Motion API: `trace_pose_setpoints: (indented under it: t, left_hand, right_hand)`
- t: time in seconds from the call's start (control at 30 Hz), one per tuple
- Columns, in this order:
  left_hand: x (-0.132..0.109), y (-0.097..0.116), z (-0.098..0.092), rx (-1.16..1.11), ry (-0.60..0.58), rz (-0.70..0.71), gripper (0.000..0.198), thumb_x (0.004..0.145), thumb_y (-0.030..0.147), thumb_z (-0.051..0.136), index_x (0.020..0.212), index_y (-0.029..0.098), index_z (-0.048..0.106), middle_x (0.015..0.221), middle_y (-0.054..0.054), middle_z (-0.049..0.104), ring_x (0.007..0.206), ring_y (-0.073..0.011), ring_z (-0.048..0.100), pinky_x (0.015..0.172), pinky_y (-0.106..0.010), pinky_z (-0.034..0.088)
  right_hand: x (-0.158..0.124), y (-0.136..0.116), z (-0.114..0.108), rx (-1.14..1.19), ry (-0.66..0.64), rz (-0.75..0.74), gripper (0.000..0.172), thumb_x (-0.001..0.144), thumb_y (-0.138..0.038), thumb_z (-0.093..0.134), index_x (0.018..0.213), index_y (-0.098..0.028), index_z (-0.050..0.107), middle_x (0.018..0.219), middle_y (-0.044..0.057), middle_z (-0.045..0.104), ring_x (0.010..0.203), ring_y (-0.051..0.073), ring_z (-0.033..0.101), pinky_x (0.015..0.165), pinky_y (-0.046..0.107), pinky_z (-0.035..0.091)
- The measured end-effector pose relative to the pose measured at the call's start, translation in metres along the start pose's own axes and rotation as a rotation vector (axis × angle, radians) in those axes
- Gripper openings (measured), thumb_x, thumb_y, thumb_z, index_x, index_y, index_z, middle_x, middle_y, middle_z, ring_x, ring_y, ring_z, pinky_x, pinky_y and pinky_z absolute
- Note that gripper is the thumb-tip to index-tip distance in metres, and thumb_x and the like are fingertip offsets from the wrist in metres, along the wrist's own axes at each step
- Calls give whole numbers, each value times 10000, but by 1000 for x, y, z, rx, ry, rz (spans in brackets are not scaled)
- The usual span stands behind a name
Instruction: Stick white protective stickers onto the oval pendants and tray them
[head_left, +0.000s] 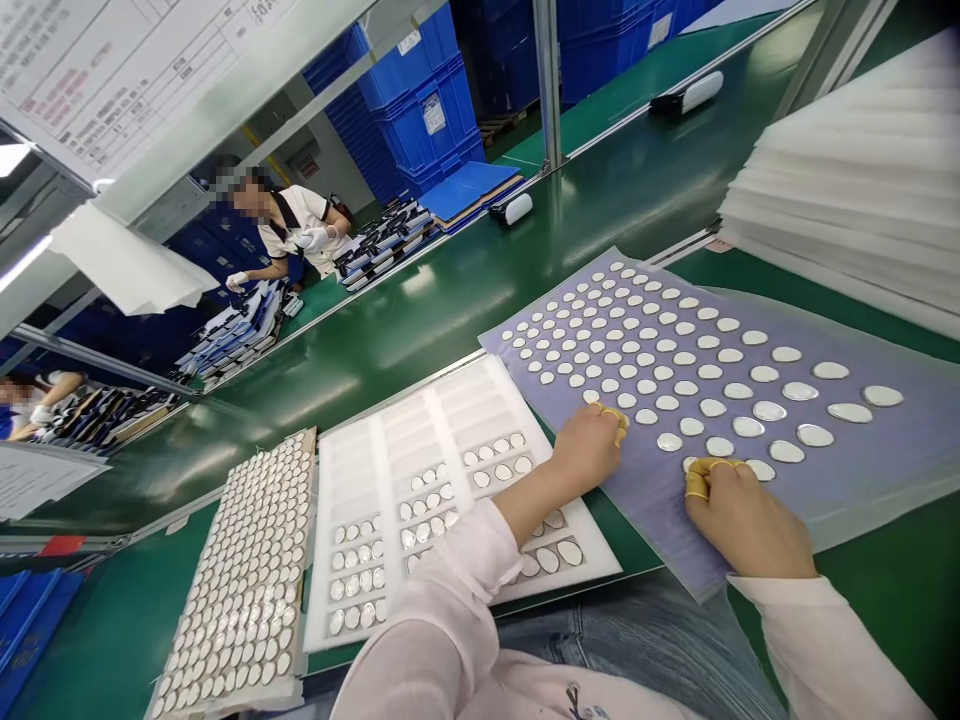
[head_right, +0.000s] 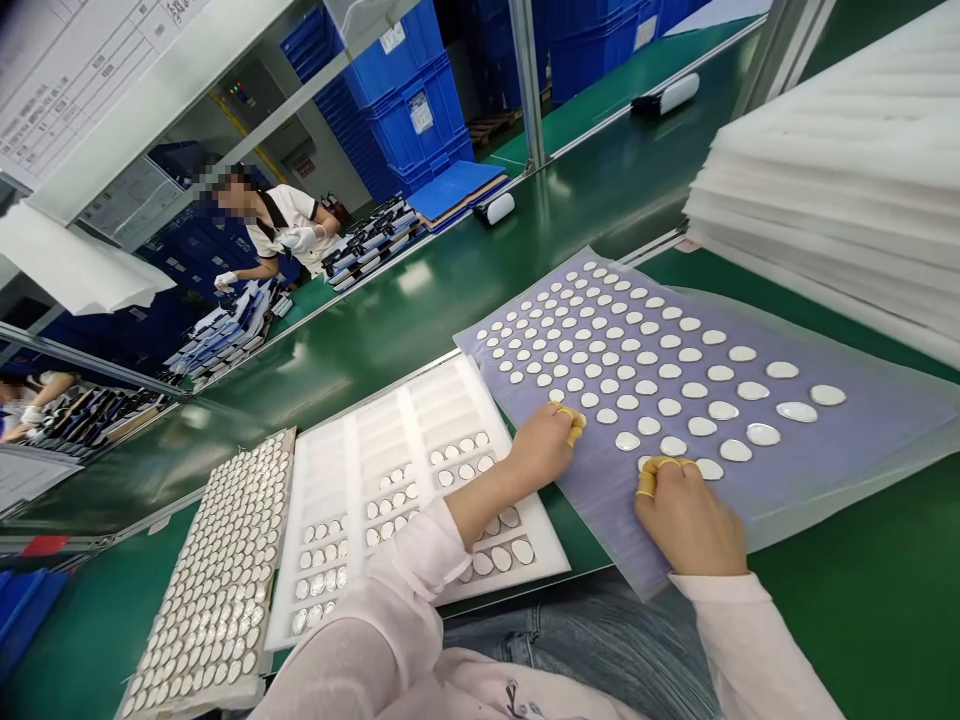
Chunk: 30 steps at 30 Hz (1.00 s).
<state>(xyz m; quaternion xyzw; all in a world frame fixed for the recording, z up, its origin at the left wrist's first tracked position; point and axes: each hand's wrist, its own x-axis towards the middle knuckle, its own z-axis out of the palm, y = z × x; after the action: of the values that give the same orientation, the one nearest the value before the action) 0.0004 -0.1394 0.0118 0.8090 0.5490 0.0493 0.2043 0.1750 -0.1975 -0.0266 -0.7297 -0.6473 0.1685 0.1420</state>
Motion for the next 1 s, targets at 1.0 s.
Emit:
trace_pose_setpoints:
  t: [1.0]
  left_hand:
    - [-209, 18, -27, -1478, 343, 100, 270, 818, 252, 774, 937, 209, 535, 1018, -60, 550, 917, -150, 557, 864, -328, 496]
  right_hand:
    - [-122, -85, -24, 965, -134, -695, 153, 978, -216, 486, 978, -326, 593, 920, 57, 480, 819, 213, 547, 677, 323, 567]
